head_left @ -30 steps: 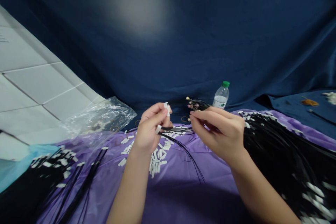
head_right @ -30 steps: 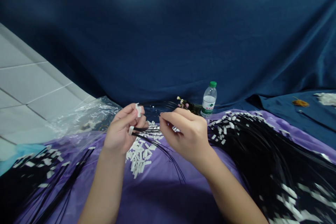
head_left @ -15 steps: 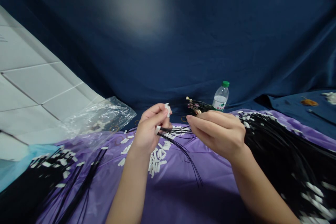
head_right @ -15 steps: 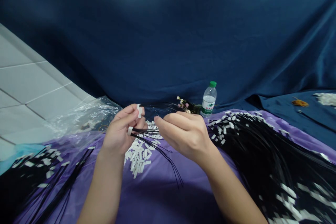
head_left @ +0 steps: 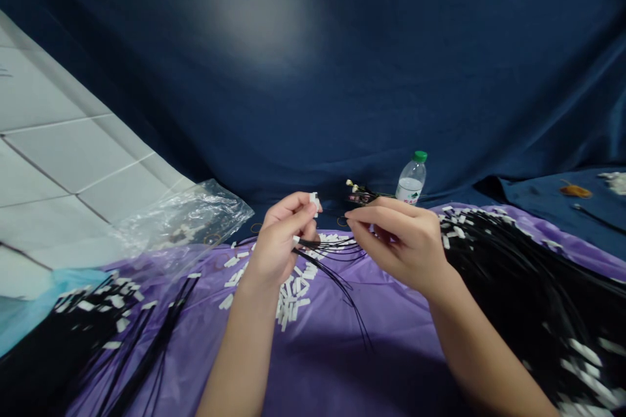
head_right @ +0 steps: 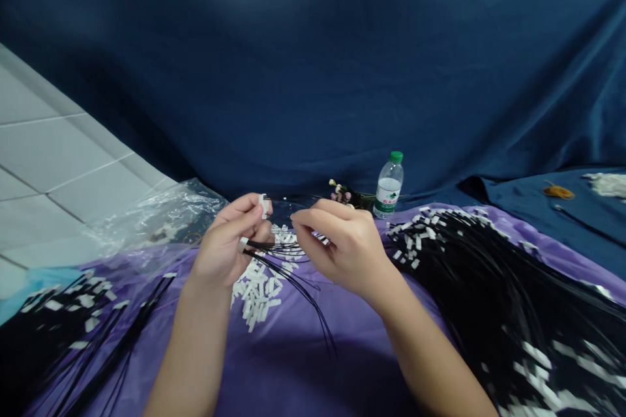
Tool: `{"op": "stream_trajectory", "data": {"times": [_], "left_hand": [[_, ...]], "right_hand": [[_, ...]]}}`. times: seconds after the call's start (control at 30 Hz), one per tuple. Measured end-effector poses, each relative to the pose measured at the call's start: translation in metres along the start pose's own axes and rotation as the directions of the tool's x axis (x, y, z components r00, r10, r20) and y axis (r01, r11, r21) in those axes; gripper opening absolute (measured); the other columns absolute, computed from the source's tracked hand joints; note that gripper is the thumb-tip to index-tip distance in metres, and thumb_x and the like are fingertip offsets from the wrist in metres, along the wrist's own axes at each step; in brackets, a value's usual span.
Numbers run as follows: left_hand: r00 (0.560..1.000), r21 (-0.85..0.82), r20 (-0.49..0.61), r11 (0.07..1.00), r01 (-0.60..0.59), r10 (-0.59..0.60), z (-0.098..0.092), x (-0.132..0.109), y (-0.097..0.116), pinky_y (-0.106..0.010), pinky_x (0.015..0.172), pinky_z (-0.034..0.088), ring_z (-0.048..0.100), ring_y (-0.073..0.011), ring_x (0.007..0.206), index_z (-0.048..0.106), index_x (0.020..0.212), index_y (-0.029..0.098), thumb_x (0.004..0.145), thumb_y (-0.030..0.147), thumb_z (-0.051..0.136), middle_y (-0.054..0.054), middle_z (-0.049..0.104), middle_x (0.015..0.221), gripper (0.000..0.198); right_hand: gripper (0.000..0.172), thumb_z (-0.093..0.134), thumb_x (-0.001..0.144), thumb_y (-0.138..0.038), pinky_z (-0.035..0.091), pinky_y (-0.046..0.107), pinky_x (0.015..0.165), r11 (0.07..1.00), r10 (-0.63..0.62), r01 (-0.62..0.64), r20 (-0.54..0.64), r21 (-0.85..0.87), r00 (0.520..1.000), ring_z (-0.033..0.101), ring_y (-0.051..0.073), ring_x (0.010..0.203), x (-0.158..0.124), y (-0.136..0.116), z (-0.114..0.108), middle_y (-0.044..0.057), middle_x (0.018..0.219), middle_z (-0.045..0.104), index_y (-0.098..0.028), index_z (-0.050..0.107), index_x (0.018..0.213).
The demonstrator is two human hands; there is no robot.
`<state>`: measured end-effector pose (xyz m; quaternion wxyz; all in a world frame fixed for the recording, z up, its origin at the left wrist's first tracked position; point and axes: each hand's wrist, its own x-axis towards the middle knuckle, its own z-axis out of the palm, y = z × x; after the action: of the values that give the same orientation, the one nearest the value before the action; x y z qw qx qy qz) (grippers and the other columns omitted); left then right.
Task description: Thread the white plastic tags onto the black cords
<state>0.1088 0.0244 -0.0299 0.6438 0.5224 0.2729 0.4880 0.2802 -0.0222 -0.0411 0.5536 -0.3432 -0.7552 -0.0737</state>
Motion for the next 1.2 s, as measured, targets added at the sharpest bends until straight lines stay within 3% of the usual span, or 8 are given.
{"op": "stream_trajectory", "data": {"times": [0.57,0.67,0.8,0.87,0.93,1.0,1.07,1.2], "left_hand": [[1.0,-0.022,-0.022,1.0,-0.012,0.012,0.011,0.0,-0.009,-0.017,0.04,0.027,0.032,-0.0024,0.039,0.057,0.073,0.016,0.075,0.026,0.068,0.008,0.036,0.051,0.015],[0.999,-0.06,-0.039,0.998,0.001,-0.003,0.01,0.0,-0.006,-0.016,0.037,0.023,0.032,-0.0015,0.038,0.054,0.075,0.016,0.075,0.026,0.067,0.007,0.04,0.058,0.016],[0.986,-0.166,-0.166,0.986,-0.032,0.004,0.004,0.005,-0.004,-0.015,0.035,0.021,0.031,-0.0011,0.038,0.049,0.074,0.017,0.078,0.025,0.065,0.007,0.037,0.06,0.019],[0.973,-0.246,-0.229,0.967,-0.064,0.006,0.001,0.008,-0.003,-0.014,0.035,0.021,0.029,-0.0012,0.038,0.046,0.073,0.017,0.079,0.022,0.064,0.008,0.033,0.059,0.02],[0.963,-0.309,-0.269,0.947,-0.086,0.0,-0.001,0.011,-0.002,-0.014,0.035,0.022,0.029,-0.0014,0.038,0.046,0.073,0.017,0.08,0.02,0.062,0.008,0.033,0.058,0.018],[0.96,-0.346,-0.281,0.934,-0.088,-0.014,-0.002,0.012,-0.002,-0.014,0.035,0.023,0.03,-0.0017,0.038,0.048,0.074,0.017,0.082,0.019,0.059,0.007,0.032,0.058,0.014],[0.96,-0.368,-0.278,0.926,-0.083,-0.024,-0.001,0.011,-0.001,-0.013,0.035,0.023,0.03,-0.0017,0.039,0.049,0.075,0.016,0.084,0.018,0.057,0.007,0.032,0.057,0.013],[0.965,-0.388,-0.259,0.919,-0.067,-0.039,0.001,0.01,0.0,-0.013,0.035,0.024,0.029,-0.0018,0.039,0.047,0.074,0.016,0.086,0.018,0.055,0.007,0.031,0.058,0.014]], "right_hand": [[0.012,0.057,0.088,-0.018,0.039,0.023,0.053,0.982,0.16,-0.154,0.046,-0.111,0.986,0.048,0.008,0.055,-0.003,-0.004,0.013,-0.001,0.068,0.058,-0.017,0.068,0.09],[0.015,0.06,0.086,-0.016,0.045,0.023,0.061,0.983,0.137,-0.139,-0.028,-0.119,0.99,0.057,0.01,0.067,-0.001,-0.003,0.011,0.003,0.082,0.063,-0.015,0.067,0.099],[0.02,0.066,0.081,-0.012,0.048,0.032,0.08,0.976,-0.001,-0.046,-0.219,-0.214,0.976,0.058,0.018,0.089,0.0,-0.009,0.004,0.009,0.096,0.063,-0.013,0.065,0.1],[0.014,0.065,0.082,-0.012,0.049,0.031,0.079,0.986,-0.018,-0.005,-0.135,-0.166,0.991,0.059,0.017,0.085,-0.002,-0.016,0.003,0.006,0.091,0.063,-0.016,0.065,0.095],[0.009,0.06,0.086,-0.014,0.049,0.028,0.073,0.995,0.054,-0.046,0.087,-0.088,0.995,0.06,0.014,0.078,-0.004,-0.021,0.006,0.003,0.085,0.064,-0.017,0.065,0.092],[0.011,0.055,0.089,-0.018,0.048,0.025,0.068,0.986,0.158,-0.136,0.278,-0.094,0.948,0.061,0.014,0.075,-0.006,-0.024,0.013,0.002,0.084,0.065,-0.019,0.066,0.092],[0.014,0.053,0.091,-0.021,0.047,0.025,0.066,0.969,0.235,-0.194,0.336,-0.151,0.912,0.062,0.014,0.077,-0.008,-0.023,0.023,0.002,0.087,0.066,-0.02,0.067,0.093],[0.017,0.051,0.093,-0.023,0.044,0.024,0.066,0.955,0.287,-0.24,0.33,-0.177,0.899,0.062,0.014,0.079,-0.009,-0.018,0.036,0.002,0.089,0.067,-0.021,0.068,0.093]]}}
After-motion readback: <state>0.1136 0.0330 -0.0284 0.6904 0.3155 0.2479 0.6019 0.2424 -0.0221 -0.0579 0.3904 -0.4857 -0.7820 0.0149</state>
